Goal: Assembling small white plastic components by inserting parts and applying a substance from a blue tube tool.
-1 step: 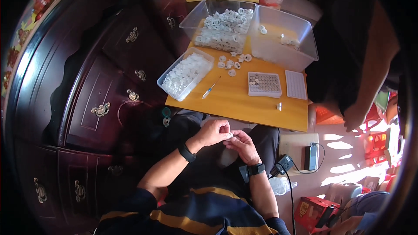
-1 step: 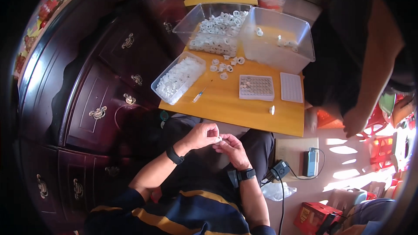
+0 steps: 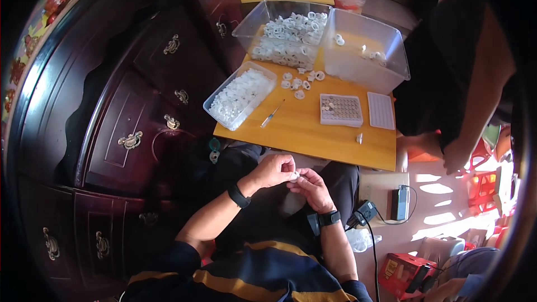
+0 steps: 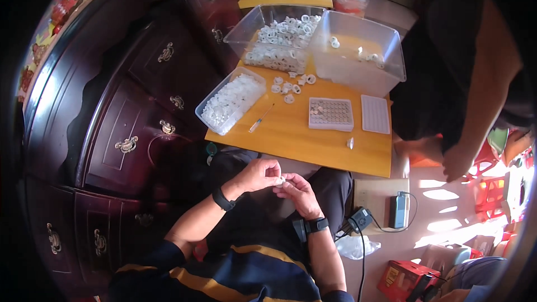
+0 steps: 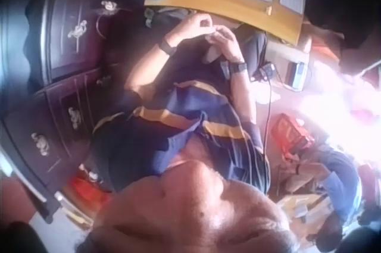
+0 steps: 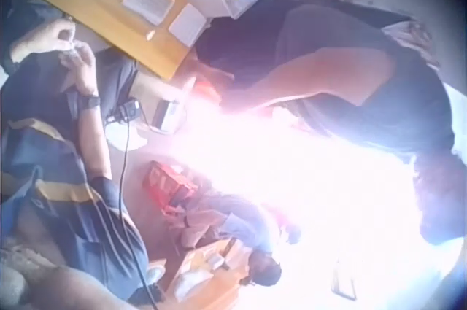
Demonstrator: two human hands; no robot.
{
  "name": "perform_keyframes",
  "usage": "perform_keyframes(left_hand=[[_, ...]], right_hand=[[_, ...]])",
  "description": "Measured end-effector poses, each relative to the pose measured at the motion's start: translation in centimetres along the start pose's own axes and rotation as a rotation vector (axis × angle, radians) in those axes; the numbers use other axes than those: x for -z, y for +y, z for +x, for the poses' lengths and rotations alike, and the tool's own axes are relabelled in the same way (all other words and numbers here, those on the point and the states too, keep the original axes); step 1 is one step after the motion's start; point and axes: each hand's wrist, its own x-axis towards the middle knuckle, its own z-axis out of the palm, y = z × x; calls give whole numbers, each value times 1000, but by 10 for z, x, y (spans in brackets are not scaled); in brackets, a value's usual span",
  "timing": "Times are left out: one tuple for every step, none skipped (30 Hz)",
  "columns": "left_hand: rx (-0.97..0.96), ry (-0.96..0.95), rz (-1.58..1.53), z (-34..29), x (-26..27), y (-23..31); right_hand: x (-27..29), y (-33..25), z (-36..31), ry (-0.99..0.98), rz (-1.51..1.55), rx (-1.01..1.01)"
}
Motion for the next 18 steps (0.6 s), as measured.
perform_keyframes(left_hand=[[-22,-24,11,-1,6,0],[-24,-18,13,-1,15,0],[-16,103,-10,1,27,0],[-9,217,-39,3,40,4],[24,292,8,4,60,12],[78,364,39,7,83,10],[9,461,130,8,101,8],[-63,556,223,10,118,6],[-26,580,303,12,132,4],[9,598,382,16,140,5],[-10,602,402,20,142,6],[-16,595,396,25,137,7],[-89,542,367,30,129,8],[-165,487,338,37,121,13],[-131,422,335,44,110,18],[-133,414,329,53,99,19],[-180,398,354,63,88,22],[-226,380,377,72,77,24]], right_hand=[[-2,0,0,11,34,-19],[-3,-1,2,23,67,-36],[-3,-3,4,47,30,-39],[-3,-5,4,50,28,-34],[-4,-5,4,55,52,-45],[-3,-4,7,75,78,-78],[-3,-3,6,77,73,-78],[-3,-3,7,90,50,-82],[-3,-2,8,104,28,-87],[-2,-1,9,112,26,-81],[-2,-1,9,117,2,-81],[-2,-1,8,123,-21,-81],[-6,-1,9,148,-40,-85],[-7,1,11,157,-39,-81],[-6,3,11,175,-59,-94],[-6,5,12,194,-80,-108],[-5,7,13,203,-81,-104],[-4,10,13,211,-93,-106]])
